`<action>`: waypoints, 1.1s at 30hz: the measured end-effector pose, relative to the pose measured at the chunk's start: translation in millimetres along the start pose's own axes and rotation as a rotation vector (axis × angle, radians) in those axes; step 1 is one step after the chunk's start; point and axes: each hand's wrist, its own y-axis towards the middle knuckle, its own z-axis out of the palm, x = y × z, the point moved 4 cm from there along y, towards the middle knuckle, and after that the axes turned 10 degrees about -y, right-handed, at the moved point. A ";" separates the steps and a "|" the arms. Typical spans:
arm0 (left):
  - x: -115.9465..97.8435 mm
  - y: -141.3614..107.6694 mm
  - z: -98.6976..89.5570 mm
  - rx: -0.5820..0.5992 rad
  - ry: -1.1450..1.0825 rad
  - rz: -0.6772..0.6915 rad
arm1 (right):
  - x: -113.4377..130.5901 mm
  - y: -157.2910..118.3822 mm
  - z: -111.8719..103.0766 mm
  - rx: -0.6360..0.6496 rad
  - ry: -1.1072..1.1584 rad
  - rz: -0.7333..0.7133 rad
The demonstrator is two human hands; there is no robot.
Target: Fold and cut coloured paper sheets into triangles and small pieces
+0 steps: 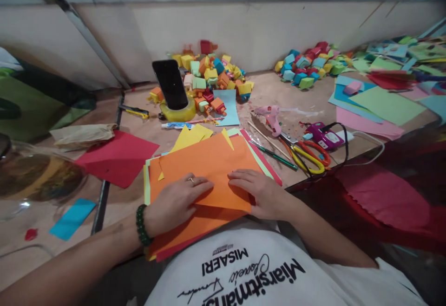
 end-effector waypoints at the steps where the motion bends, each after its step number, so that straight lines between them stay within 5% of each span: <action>1: 4.3 1.0 -3.1 0.017 -0.053 -0.024 | 0.8 -1.2 0.0 -0.003 0.012 0.020; 7: 31.3 10.1 -13.7 0.004 -0.486 -0.116 | 0.5 -1.5 -0.7 -0.083 0.160 0.169; 14: 49.0 18.1 -4.6 -0.002 -0.588 -0.371 | -14.9 -1.2 3.1 -0.161 0.128 0.706; 19: 49.0 25.6 -7.0 -0.091 -0.472 -0.363 | -12.6 1.9 2.5 -0.262 0.050 0.710; 33: 44.2 26.7 -7.3 -0.115 -0.589 -0.471 | -10.1 0.7 8.0 -0.330 -0.044 0.585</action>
